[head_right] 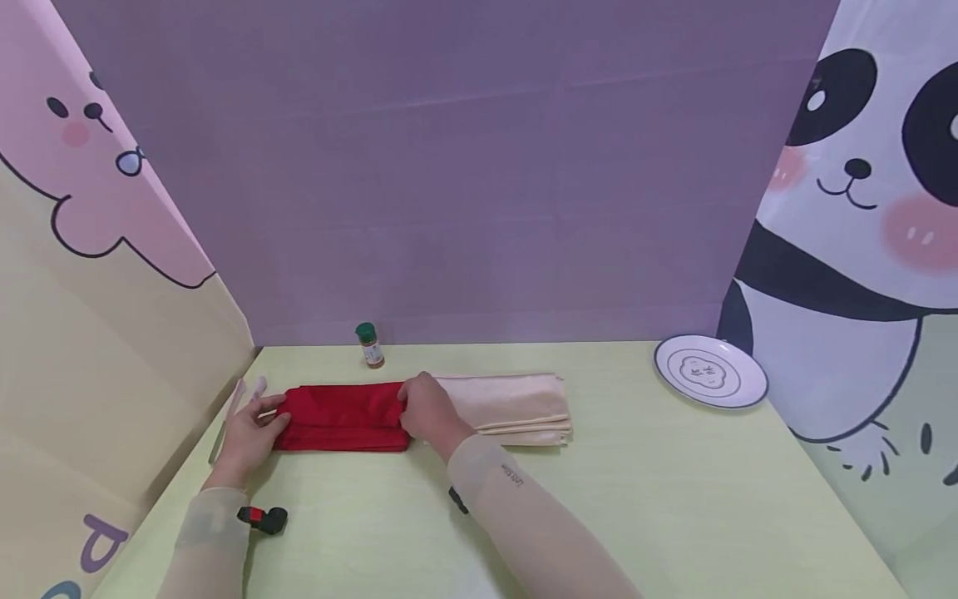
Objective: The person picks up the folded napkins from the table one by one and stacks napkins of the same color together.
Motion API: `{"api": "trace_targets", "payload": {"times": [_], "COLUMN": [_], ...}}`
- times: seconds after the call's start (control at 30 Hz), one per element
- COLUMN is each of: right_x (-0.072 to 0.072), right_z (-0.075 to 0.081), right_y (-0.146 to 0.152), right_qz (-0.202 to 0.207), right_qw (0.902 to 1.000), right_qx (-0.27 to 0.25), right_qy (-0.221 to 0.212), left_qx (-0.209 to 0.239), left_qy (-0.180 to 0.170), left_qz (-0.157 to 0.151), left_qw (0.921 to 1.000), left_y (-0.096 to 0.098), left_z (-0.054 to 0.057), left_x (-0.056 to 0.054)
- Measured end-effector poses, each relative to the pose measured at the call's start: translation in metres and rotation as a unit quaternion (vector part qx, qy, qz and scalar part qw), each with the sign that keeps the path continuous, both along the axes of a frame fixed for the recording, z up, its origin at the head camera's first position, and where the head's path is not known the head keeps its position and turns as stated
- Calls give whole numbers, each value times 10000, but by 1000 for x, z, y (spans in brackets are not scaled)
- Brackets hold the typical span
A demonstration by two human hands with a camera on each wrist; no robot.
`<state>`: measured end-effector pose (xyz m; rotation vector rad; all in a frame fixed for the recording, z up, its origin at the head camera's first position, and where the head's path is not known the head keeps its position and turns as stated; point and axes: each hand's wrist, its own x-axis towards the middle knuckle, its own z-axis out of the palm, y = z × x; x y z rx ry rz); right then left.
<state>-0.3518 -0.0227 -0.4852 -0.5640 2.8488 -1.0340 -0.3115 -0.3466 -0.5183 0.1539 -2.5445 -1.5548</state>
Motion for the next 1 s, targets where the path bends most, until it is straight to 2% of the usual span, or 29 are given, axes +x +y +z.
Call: {"api": "trace_targets", "payload": {"times": [0.2,0.5,0.83,1.0], "right_x": [-1,4,7,10], "right_z": [-3,1,6,9], "right_y": [-3,0,7,15], "right_qz": [55,31,161,206], "right_qw": [9990,9999,9998,9994], "right_qx": [402,167,-52,-270], "right_qy": [172,0,-114,25], "left_qx": [-2,13,138,182], "left_qy": [-47,-21,-15,-6], "left_qz": [2,11,16,90], "left_qw": [10000,10000,9999,9998], "left_y": [0,2,5,4], "left_z": [1,1,7,10], "left_x": [1,1,3,4]}}
